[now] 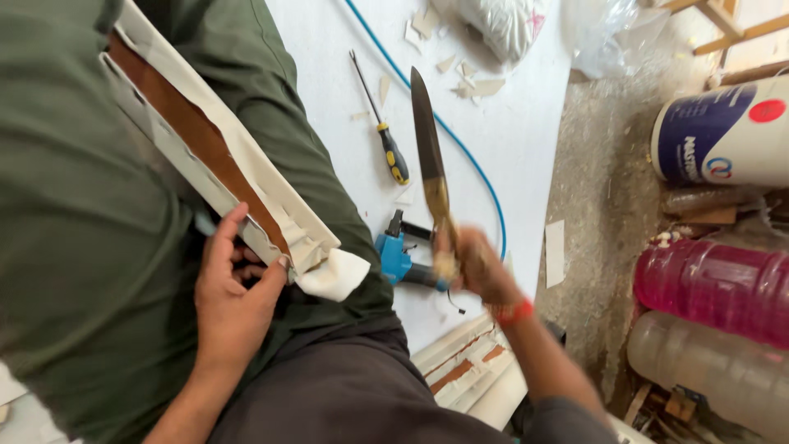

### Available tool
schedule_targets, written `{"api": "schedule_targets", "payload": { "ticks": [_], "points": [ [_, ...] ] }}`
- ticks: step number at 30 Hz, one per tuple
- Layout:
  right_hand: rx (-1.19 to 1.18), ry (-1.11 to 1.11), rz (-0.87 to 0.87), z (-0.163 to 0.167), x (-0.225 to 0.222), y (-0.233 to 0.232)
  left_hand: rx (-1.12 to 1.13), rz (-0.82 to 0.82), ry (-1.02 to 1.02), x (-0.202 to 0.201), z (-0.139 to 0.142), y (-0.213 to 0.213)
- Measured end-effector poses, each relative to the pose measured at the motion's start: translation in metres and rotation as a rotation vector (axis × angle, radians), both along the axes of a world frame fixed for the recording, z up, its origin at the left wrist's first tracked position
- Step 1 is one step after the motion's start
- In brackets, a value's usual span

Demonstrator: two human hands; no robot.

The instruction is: The person sits on the floor with a long wooden frame strip across their lap and wraps white fabric over its edge. They trim excess fabric with scissors, tuck and fold the fabric around the frame, and drive staples with a pneumatic staple gun to hold the fabric in place, repeating along the strip.

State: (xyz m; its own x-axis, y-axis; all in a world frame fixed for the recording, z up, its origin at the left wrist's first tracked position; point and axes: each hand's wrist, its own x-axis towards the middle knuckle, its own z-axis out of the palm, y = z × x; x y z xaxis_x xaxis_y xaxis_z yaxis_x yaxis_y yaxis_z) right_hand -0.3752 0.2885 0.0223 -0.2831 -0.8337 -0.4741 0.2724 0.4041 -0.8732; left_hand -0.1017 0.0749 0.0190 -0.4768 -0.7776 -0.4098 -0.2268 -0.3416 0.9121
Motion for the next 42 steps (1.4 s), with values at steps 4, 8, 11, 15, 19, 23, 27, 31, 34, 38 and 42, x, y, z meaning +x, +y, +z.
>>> {"api": "schedule_targets", "payload": {
  "ticks": [4, 8, 11, 15, 19, 23, 27, 31, 34, 38, 42],
  "points": [
    [0.011, -0.269, 0.311, 0.055, 0.051, 0.023, -0.094, 0.012, -0.002, -0.013, 0.005, -0.017],
    [0.275, -0.553, 0.438, 0.074, 0.068, 0.043, -0.506, -0.098, -0.167, 0.003, 0.012, -0.012],
    [0.338, -0.521, 0.484, 0.074, 0.063, 0.059, -0.455, -0.155, -0.214, 0.006, 0.016, -0.003],
    [0.376, -0.622, 0.417, 0.071, 0.058, 0.074, -0.416, -0.161, -0.180, -0.002, 0.021, -0.012],
    [0.307, -0.647, 0.393, 0.064, 0.059, 0.076, -0.091, -0.286, -0.293, -0.013, 0.028, -0.026],
    [0.279, -0.726, 0.360, 0.052, 0.064, 0.074, -0.015, -0.343, -0.415, -0.020, 0.026, -0.025],
    [0.286, -0.741, 0.292, 0.039, 0.073, 0.074, 0.105, -0.230, -0.228, -0.018, 0.014, -0.020],
    [0.304, -0.779, 0.240, 0.033, 0.082, 0.076, 0.232, -0.166, -0.109, -0.015, 0.002, -0.015],
    [0.267, -0.853, 0.195, 0.034, 0.084, 0.078, 0.247, -0.170, -0.120, -0.013, -0.002, -0.014],
    [0.277, -0.894, 0.160, 0.032, 0.084, 0.077, 0.266, -0.179, -0.056, -0.011, -0.006, -0.017],
    [0.333, -0.843, 0.218, 0.028, 0.083, 0.073, 0.282, -0.201, -0.087, -0.009, -0.009, -0.020]
  ]
}}
